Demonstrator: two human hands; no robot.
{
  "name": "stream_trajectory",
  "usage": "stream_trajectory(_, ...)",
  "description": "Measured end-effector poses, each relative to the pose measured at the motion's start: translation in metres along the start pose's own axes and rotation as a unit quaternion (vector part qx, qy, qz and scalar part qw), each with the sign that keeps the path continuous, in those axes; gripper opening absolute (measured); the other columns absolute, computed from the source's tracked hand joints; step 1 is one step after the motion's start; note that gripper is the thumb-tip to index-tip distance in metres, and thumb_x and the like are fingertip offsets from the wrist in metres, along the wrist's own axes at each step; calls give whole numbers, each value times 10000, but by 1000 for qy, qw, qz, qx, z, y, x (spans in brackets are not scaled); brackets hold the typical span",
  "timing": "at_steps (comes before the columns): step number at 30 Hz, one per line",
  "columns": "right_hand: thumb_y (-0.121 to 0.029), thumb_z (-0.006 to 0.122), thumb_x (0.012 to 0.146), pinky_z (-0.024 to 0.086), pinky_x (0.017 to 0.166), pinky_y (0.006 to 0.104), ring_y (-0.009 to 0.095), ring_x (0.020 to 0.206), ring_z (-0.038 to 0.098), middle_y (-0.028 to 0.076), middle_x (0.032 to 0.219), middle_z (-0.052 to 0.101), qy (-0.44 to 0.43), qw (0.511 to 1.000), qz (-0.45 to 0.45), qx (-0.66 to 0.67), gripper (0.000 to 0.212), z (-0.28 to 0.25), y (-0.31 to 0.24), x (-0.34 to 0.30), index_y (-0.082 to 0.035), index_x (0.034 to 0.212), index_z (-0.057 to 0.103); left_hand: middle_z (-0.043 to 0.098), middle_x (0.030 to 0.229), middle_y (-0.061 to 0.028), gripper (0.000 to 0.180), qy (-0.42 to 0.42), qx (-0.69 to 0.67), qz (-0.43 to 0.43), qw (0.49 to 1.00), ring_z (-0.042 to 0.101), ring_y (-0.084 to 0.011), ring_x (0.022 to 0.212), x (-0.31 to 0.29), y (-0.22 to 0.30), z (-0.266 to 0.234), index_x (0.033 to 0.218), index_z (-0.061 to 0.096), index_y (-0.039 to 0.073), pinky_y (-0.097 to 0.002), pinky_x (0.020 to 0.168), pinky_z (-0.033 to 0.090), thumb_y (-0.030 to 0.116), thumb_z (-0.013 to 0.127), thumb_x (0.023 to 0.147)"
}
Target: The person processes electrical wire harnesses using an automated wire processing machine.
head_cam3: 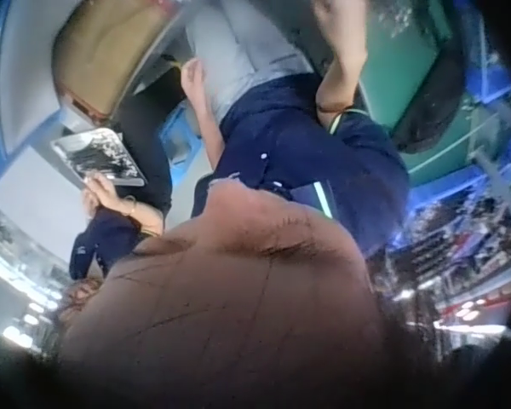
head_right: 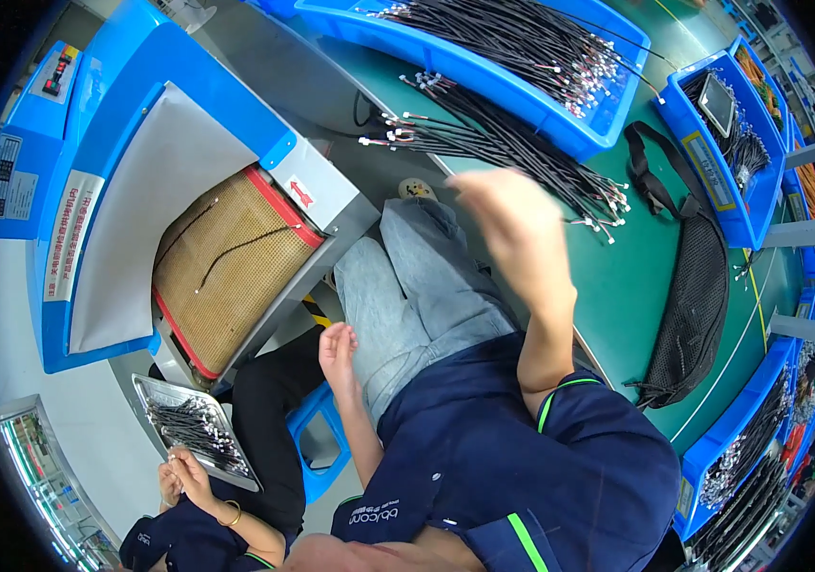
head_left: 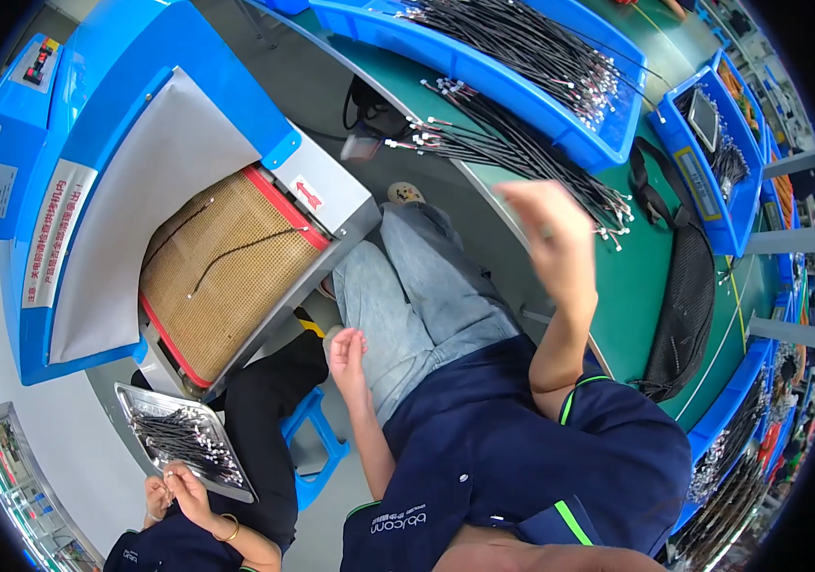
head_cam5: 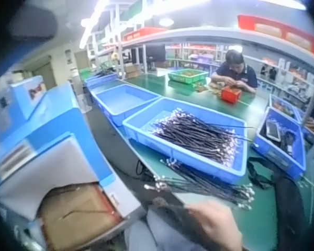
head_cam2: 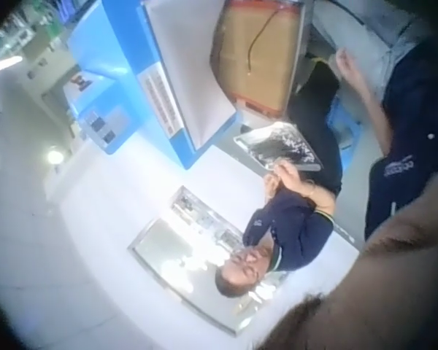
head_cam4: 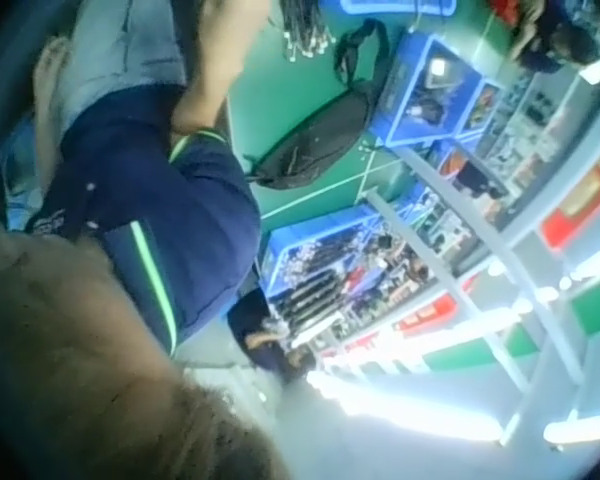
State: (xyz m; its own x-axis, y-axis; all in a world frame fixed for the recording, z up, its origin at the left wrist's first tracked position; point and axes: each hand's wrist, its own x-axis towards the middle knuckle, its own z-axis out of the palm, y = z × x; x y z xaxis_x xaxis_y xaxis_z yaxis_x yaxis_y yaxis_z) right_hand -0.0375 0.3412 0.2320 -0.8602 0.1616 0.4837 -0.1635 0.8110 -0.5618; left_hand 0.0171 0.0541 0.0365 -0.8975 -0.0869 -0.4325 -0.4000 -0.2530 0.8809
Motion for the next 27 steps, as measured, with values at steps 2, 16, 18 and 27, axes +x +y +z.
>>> stream_trajectory(2,-9,596,781,513,692,332,268,796,625,79,870,636,-180,981,-75,-6,227,25,0,-12,-70,994,646,600,1082,-62,220,-3,59,36,998,570,-111,949,4,6,-4,1141,549,31,-241,810,462,85,559,928)
stream_trajectory(16,-148,650,799,495,606,338,238,718,617,45,789,594,-339,925,-112,132,119,144,3,-57,-84,899,664,572,914,-149,195,-82,442,183,874,569,-280,765,17,36,-26,1091,569,-7,-351,695,462,86,464,954)
stream_trajectory(18,-153,652,792,496,601,332,233,706,615,34,795,591,-314,926,-144,151,111,155,10,-68,-96,887,661,594,901,-160,180,-123,438,182,872,598,-319,787,24,36,-9,1052,588,-10,-374,702,474,83,479,943)
stream_trajectory(27,-132,615,767,501,577,322,186,757,601,4,848,595,-310,904,-217,200,113,177,4,-78,-109,877,631,538,648,-49,200,-199,305,88,927,512,-92,598,27,44,-18,1028,608,-39,-251,568,438,124,521,949)
